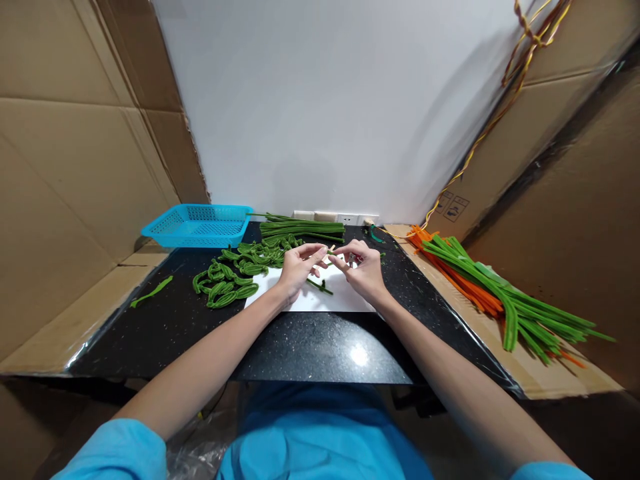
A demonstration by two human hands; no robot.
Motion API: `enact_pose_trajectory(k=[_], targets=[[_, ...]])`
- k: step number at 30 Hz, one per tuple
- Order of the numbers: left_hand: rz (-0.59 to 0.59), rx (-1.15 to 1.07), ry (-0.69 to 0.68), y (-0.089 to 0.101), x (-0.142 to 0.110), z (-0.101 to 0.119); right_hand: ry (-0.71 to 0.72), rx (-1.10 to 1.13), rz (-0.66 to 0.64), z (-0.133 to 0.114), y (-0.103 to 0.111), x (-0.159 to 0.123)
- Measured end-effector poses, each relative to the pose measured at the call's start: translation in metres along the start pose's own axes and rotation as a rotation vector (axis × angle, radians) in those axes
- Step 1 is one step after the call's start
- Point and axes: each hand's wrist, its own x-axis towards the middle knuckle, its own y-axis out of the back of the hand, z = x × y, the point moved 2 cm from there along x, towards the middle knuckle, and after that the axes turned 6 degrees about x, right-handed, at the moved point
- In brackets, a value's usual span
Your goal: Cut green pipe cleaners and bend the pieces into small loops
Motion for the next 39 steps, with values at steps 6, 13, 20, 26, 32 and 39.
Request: enact_pose_trajectory(k=[6, 13, 20, 26, 32, 39], targets=[[-0.039, 0.018, 0.030, 0.000, 0.002, -0.001, 0.044, -0.060, -0.055, 0.001, 0.005, 0.001], [-0.020, 0.060, -0.009, 0.002, 0.004, -0.002, -0.144, 0.087, -0.103, 0.007, 0.004, 0.001], [-0.033, 0.100, -0.063, 0.002, 0.006, -0.005, -0.473, 0.433, -0.144, 0.024, 0.005, 0.002], [-0.075, 0.096, -0.053, 0.000, 0.003, -0.003, -0.543, 0.477, -0.220, 0.025, 0.006, 0.004], [-0.193, 0.063, -0.001, -0.002, 0.003, -0.002, -0.613, 0.548, -0.158, 0.023, 0.006, 0.005], [-0.240, 0.197, 0.043, -0.001, 0.006, -0.009, -0.543, 0.433, -0.175, 0.031, 0.007, 0.002]])
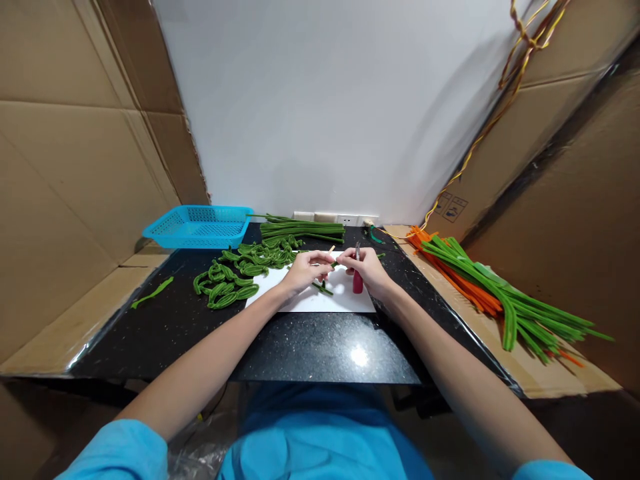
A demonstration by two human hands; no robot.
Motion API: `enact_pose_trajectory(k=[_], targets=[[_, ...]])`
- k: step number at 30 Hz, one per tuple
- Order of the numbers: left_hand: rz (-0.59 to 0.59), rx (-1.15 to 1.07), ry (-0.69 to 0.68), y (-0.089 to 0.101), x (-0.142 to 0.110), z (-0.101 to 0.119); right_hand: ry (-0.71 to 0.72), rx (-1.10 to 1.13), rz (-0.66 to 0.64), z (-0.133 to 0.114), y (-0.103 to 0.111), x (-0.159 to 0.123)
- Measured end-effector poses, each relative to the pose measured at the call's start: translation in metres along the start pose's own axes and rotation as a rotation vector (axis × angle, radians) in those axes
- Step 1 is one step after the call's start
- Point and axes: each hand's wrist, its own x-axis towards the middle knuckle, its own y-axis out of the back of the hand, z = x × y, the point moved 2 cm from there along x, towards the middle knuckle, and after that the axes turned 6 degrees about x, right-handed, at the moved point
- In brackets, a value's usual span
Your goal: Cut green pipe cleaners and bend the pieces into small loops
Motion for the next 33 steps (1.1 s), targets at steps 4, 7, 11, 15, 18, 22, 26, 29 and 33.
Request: enact_pose_trajectory(k=[4, 7, 11, 15, 18, 22, 26, 29, 33], targets=[[-0.007, 0.038, 0.041, -0.002, -0.002, 0.001, 0.065, -0.110, 0.012, -0.001, -0.001, -0.002], [-0.015, 0.071, 0.016, -0.002, -0.004, 0.001, 0.090, -0.104, 0.009, -0.004, -0.004, -0.002], [0.059, 0.025, 0.033, 0.002, -0.002, -0.002, 0.031, -0.015, 0.089, -0.006, -0.001, 0.000], [0.206, -0.035, 0.046, 0.010, 0.000, -0.001, 0.003, -0.176, 0.181, 0.001, 0.013, 0.005], [0.279, -0.044, 0.067, 0.013, 0.000, 0.001, 0.020, -0.457, 0.165, 0.011, 0.020, 0.009], [0.321, -0.044, 0.102, 0.012, -0.002, 0.002, 0.086, -0.727, 0.135, 0.018, 0.018, 0.009], [0.325, -0.037, 0.123, 0.010, -0.003, 0.004, 0.211, -0.846, 0.113, 0.015, 0.009, 0.003], [0.332, -0.039, 0.135, 0.010, -0.004, 0.004, 0.259, -0.891, 0.041, 0.017, 0.005, 0.002], [0.334, -0.043, 0.141, 0.010, -0.003, 0.002, 0.252, -0.918, 0.002, 0.026, 0.006, 0.005]])
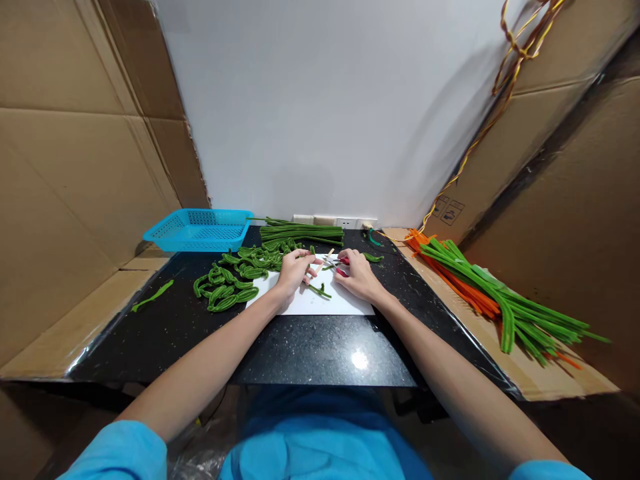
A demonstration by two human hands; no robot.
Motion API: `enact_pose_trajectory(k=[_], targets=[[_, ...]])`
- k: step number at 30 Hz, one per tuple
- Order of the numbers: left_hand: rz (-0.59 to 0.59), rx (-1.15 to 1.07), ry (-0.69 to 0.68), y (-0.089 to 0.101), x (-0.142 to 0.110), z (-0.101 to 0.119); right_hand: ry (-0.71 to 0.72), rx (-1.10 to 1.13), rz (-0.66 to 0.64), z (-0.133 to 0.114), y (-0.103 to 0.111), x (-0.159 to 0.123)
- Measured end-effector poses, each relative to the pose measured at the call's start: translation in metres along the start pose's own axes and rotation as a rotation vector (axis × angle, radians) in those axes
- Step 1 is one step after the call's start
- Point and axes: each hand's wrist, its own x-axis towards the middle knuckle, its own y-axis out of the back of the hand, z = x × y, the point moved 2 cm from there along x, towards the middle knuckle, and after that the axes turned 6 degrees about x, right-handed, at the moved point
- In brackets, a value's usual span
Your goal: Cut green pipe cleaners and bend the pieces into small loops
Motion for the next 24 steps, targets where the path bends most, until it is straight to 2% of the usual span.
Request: enact_pose_trajectory(k=[8, 13, 16, 20, 24], targets=[[-0.009, -0.026, 0.011, 0.000, 0.000, 0.001, 0.029, 0.019, -0.068, 0.000, 0.000, 0.000], [-0.056, -0.021, 0.038, -0.002, -0.001, 0.000, 0.151, 0.203, 0.092, -0.014, 0.014, 0.001], [-0.120, 0.053, -0.017, -0.004, -0.001, -0.003, 0.163, 0.323, 0.136, -0.023, 0.020, 0.001], [-0.203, 0.149, -0.109, -0.008, -0.005, -0.004, 0.106, 0.453, 0.069, -0.029, 0.019, 0.001], [-0.258, 0.225, -0.142, -0.011, -0.009, -0.002, 0.085, 0.542, -0.002, -0.031, 0.014, 0.000]])
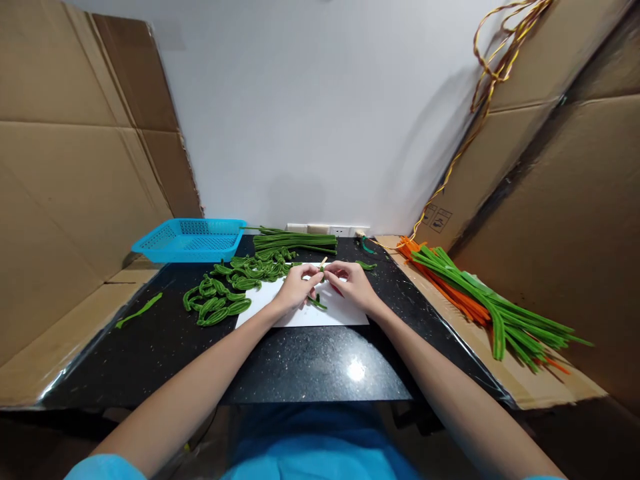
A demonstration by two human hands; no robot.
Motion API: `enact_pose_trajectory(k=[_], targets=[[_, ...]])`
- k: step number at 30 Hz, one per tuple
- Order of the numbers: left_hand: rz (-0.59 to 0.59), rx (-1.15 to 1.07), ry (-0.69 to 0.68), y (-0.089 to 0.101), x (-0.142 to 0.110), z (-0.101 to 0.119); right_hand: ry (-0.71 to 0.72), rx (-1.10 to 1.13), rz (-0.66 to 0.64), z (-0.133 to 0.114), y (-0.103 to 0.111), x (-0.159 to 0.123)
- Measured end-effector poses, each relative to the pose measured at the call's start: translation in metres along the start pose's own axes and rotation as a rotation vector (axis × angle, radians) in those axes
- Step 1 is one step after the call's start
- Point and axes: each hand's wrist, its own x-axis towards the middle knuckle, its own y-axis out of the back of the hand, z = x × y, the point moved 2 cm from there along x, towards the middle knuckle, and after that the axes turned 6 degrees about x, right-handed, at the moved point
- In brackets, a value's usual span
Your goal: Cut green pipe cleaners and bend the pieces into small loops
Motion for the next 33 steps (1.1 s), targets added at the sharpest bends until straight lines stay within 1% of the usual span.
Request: enact_pose_trajectory(k=[9, 14, 18, 23, 26, 28, 33], targets=[[-0.015, -0.014, -0.100, -0.0001, -0.0008, 0.0022, -0.101, 0.218, 0.006, -0.0006, 0.0003, 0.0000], [-0.028, 0.008, -0.069, 0.0001, 0.0011, -0.0032, -0.178, 0.340, 0.003, 0.0014, 0.0009, 0.0000], [-0.037, -0.020, -0.091, -0.0004, 0.0032, -0.0051, -0.199, 0.363, 0.014, -0.0012, -0.0004, -0.0003], [-0.028, -0.004, -0.083, 0.0007, 0.0031, -0.0045, -0.223, 0.385, 0.102, -0.0013, -0.0040, 0.0000], [-0.017, -0.014, -0.089, 0.0003, 0.0021, -0.0032, -0.241, 0.431, 0.094, -0.0001, -0.0053, 0.0008], [-0.006, -0.032, -0.084, -0.0006, 0.0018, -0.0029, -0.227, 0.442, 0.092, -0.0005, -0.0047, 0.0011], [0.015, -0.074, -0.058, -0.0021, 0.0018, -0.0043, -0.208, 0.408, 0.096, -0.0018, -0.0032, 0.0002]])
